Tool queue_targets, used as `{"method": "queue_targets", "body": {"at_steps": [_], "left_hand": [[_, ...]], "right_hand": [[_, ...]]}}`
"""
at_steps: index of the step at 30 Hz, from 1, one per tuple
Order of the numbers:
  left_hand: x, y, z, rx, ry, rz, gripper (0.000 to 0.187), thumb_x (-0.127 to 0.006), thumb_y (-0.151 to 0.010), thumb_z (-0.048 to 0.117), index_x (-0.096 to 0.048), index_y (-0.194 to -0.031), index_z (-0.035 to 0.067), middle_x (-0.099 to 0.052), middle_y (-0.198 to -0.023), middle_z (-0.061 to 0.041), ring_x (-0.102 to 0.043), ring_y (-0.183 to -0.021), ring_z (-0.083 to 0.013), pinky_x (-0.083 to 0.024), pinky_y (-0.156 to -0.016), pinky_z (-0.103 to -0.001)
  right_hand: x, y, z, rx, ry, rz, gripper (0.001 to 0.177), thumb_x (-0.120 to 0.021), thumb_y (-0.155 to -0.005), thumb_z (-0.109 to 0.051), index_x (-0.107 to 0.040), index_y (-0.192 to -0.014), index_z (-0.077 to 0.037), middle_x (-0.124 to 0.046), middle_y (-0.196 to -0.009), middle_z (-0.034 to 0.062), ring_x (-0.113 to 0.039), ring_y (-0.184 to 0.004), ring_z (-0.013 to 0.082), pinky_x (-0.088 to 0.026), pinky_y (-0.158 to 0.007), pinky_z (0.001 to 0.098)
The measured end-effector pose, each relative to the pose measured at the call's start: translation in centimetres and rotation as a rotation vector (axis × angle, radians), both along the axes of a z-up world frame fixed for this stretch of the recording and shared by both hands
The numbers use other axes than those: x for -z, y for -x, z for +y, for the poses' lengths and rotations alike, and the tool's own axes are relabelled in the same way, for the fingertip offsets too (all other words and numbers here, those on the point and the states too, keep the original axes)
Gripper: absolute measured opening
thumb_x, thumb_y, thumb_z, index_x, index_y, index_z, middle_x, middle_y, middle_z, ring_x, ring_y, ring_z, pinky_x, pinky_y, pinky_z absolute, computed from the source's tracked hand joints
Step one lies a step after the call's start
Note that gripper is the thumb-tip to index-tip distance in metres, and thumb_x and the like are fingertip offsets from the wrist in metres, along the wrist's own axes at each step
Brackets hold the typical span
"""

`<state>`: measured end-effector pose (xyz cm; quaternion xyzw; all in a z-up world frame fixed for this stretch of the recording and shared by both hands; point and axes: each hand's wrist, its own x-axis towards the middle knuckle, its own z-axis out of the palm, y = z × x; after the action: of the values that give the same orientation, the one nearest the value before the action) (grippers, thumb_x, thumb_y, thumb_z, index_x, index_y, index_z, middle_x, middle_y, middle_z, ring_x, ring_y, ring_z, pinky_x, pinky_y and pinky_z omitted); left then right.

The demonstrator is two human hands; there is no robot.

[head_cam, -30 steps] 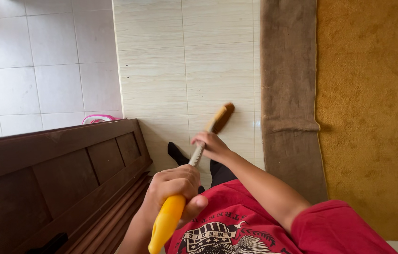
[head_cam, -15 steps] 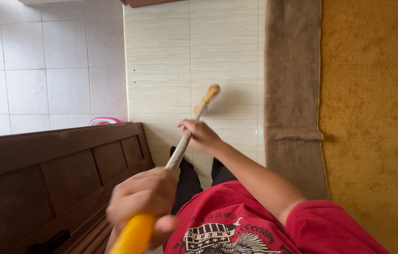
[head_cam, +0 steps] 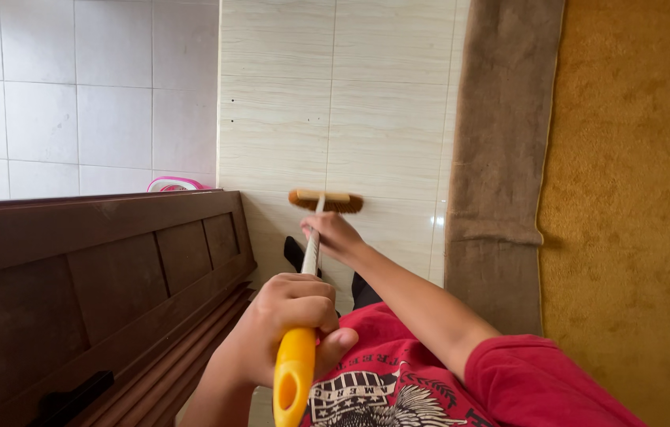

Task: The person uses a brush on a long handle to scrub a tiled floor, moving near a doorway and around a rug.

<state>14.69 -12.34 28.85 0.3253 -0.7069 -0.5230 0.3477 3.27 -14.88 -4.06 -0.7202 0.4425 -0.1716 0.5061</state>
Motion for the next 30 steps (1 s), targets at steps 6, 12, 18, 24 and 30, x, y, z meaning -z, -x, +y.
{"method": "queue_targets", "body": {"at_steps": [6, 12, 18, 24, 30], "left_hand": [[-0.4, -0.5, -0.7, -0.039, 0.118, -0.032, 0.030, -0.079, -0.086, 0.009, -0.051, -0.074, 0.009, -0.050, -0.066, -0.004, -0.052, -0.062, -0.0240, -0.041, -0.058, -0.038], [-3.3, -2.1, 0.0, -0.213, 0.237, 0.063, 0.036, -0.075, -0.093, 0.023, -0.050, -0.073, 0.007, -0.049, -0.065, -0.005, -0.053, -0.058, -0.0199, -0.040, -0.055, -0.035], [-3.4, -3.6, 1.9, -0.417, 0.123, 0.440, 0.040, -0.069, -0.099, 0.030, -0.054, -0.070, 0.007, -0.053, -0.062, 0.000, -0.055, -0.052, -0.0112, -0.051, -0.050, -0.031], [3.5, -3.5, -0.1, -0.344, -0.082, 0.548, 0.033, -0.064, -0.102, 0.018, -0.049, -0.075, 0.005, -0.060, -0.071, -0.010, -0.061, -0.064, -0.0214, -0.056, -0.064, -0.038], [5.8, -4.3, -2.1, -0.336, -0.065, 0.402, 0.037, -0.068, -0.092, 0.002, -0.038, -0.070, 0.008, -0.047, -0.061, -0.005, -0.050, -0.054, -0.0183, -0.043, -0.054, -0.033]], "right_hand": [[0.3, -2.3, -4.8, 0.094, 0.152, -0.102, 0.010, -0.066, -0.094, -0.010, -0.070, -0.090, -0.002, -0.073, -0.083, 0.0132, -0.070, -0.071, 0.0250, -0.057, -0.068, 0.0348], [-4.7, -1.5, -4.4, -0.023, 0.138, -0.049, 0.011, -0.065, -0.097, -0.010, -0.066, -0.105, -0.003, -0.072, -0.085, 0.0151, -0.072, -0.076, 0.0276, -0.057, -0.069, 0.0377], [-9.3, 4.2, 1.6, 0.058, 0.037, -0.139, 0.039, -0.057, -0.081, 0.005, -0.061, -0.119, -0.002, -0.070, -0.088, 0.0144, -0.071, -0.079, 0.0297, -0.056, -0.072, 0.0398], [-3.9, 8.0, 1.7, 0.178, -0.027, 0.077, 0.041, -0.063, -0.074, 0.005, -0.065, -0.114, -0.003, -0.068, -0.078, 0.0147, -0.069, -0.074, 0.0306, -0.055, -0.075, 0.0401], [4.0, 5.0, -2.8, -0.024, -0.113, 0.121, 0.035, -0.065, -0.075, 0.006, -0.068, -0.107, -0.007, -0.063, -0.060, 0.0080, -0.063, -0.057, 0.0249, -0.045, -0.112, 0.0379]]}}
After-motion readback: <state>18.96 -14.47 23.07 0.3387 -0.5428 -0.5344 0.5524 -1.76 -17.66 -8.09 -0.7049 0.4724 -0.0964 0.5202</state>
